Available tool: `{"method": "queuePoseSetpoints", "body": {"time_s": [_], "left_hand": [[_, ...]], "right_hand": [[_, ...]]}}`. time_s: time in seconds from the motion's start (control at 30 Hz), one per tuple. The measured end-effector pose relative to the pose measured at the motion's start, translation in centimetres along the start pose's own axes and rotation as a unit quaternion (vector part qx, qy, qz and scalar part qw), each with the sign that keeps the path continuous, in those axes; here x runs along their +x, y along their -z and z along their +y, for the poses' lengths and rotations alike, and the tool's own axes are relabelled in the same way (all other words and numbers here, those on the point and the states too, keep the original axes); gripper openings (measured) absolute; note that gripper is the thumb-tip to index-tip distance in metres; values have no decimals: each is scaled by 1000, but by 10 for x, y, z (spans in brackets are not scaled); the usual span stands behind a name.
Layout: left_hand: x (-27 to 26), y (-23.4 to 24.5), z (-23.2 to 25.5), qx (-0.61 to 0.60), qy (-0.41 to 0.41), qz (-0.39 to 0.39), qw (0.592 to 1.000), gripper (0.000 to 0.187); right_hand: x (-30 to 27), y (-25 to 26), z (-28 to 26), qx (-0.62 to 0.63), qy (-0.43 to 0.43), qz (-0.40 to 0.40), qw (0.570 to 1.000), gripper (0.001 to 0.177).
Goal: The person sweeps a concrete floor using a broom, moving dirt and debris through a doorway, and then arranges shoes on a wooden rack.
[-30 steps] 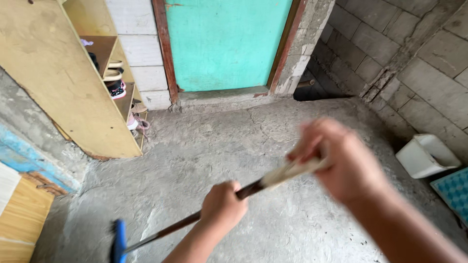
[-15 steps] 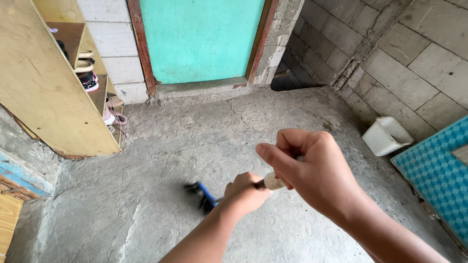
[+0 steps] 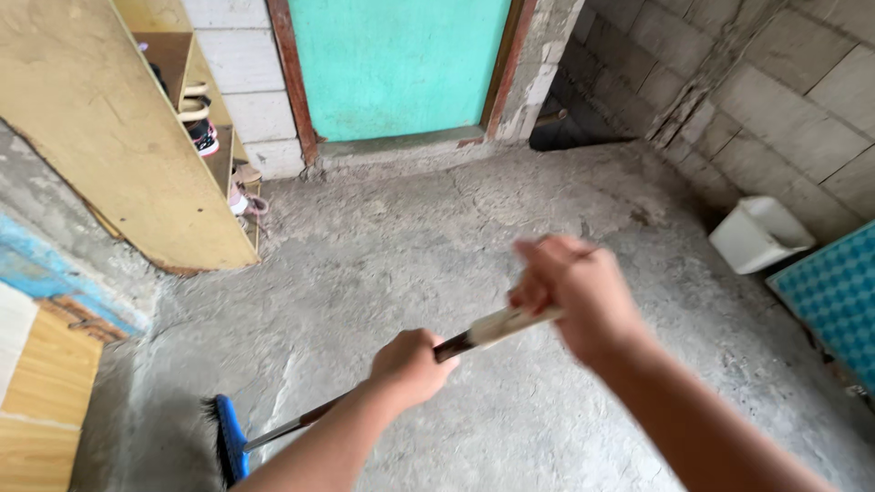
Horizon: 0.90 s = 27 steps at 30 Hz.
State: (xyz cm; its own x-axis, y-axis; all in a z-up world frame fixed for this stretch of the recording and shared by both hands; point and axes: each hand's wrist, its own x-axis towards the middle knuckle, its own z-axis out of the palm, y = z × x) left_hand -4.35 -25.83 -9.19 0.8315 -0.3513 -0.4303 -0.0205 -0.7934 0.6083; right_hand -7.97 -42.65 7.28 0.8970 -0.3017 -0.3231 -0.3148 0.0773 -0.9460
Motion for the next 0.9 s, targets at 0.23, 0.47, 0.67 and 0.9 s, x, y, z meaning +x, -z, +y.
{"method": "queuePoseSetpoints", "body": {"time_s": [0.23, 0.47, 0.67, 0.9], "left_hand": [[27, -36, 12, 98, 45, -44, 993, 28], [63, -49, 175, -35, -27, 36, 998, 24], [47, -51, 248, -54, -77, 134, 987, 24], [-3, -112, 147, 38, 72, 170, 982, 34]], "right_hand": [[6, 15, 34, -109, 18, -37, 993, 32], [-1, 100, -56, -280, 180, 16, 943, 36], [7, 182, -114, -60, 240, -36, 968, 33], [29, 188, -6, 42, 35, -92, 994, 22]]}}
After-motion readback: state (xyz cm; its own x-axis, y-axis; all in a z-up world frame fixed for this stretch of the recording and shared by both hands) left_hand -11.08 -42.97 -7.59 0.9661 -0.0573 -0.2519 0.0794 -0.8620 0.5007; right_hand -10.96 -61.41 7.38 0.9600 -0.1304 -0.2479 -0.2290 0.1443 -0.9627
